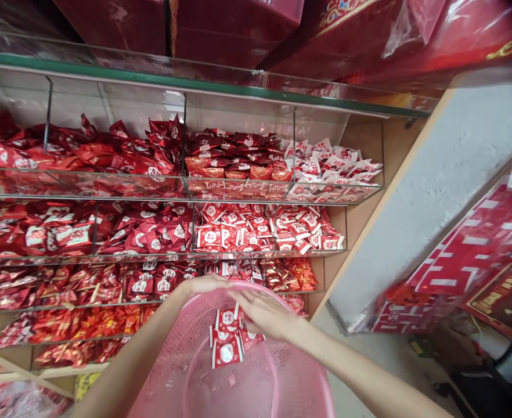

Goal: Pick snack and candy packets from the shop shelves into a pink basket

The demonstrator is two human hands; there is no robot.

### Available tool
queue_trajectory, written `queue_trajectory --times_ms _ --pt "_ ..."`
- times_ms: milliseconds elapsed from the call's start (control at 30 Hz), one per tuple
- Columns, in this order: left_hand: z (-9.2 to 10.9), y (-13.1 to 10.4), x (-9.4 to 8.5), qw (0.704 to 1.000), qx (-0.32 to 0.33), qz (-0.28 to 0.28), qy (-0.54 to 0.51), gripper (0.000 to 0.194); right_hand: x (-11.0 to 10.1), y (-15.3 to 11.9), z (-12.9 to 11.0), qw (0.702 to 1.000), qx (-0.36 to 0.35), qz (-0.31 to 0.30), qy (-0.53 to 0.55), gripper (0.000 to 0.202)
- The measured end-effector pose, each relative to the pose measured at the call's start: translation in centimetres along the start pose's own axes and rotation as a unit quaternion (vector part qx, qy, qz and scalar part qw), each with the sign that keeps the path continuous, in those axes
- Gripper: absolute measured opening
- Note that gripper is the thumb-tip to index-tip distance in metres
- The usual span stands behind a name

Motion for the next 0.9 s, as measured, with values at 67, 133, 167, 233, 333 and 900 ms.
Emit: queue_trajectory --times_ms 67,133,167,233,333,900 --pt "0.0 -0.2 0.1 0.999 -0.028 0.009 -0.021 0.04 2.9 -0.1 0.6 0.998 0.019 -0.044 -0.028 0.071" --pt "0.1 -0.3 0.3 0.998 -0.041 0.019 -0.034 0.042 4.6 -0.1 1.0 0.996 0.042 -0.054 -0.059 0.067" --pt "0.1 -0.3 0.4 0.998 -0.044 0.019 -0.041 0.042 5.1 0.0 1.2 0.995 0.051 -0.053 -0.074 0.065" --pt "0.1 -0.4 0.6 0.997 -0.05 0.016 -0.059 0.044 5.9 0.2 1.2 0.992 0.061 -0.047 -0.102 0.06" --pt "0.0 -0.4 0.7 0.996 -0.054 0.015 -0.069 0.046 6.5 0.6 1.0 0.987 0.065 -0.038 -0.14 0.056" --pt "-0.2 -0.7 0.6 1.0 -0.014 0.009 -0.016 0.04 4.4 0.6 0.2 0.992 0.042 0.007 -0.115 0.058"
Point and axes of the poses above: each hand's wrist, its own y-axis towards the middle knuckle, its own x-axis out of the palm, z = x × y, the point moved 5 cm from there along y, towards the middle knuckle, and after that the axes turned 5 degrees about -z, right-handed, at the moved point
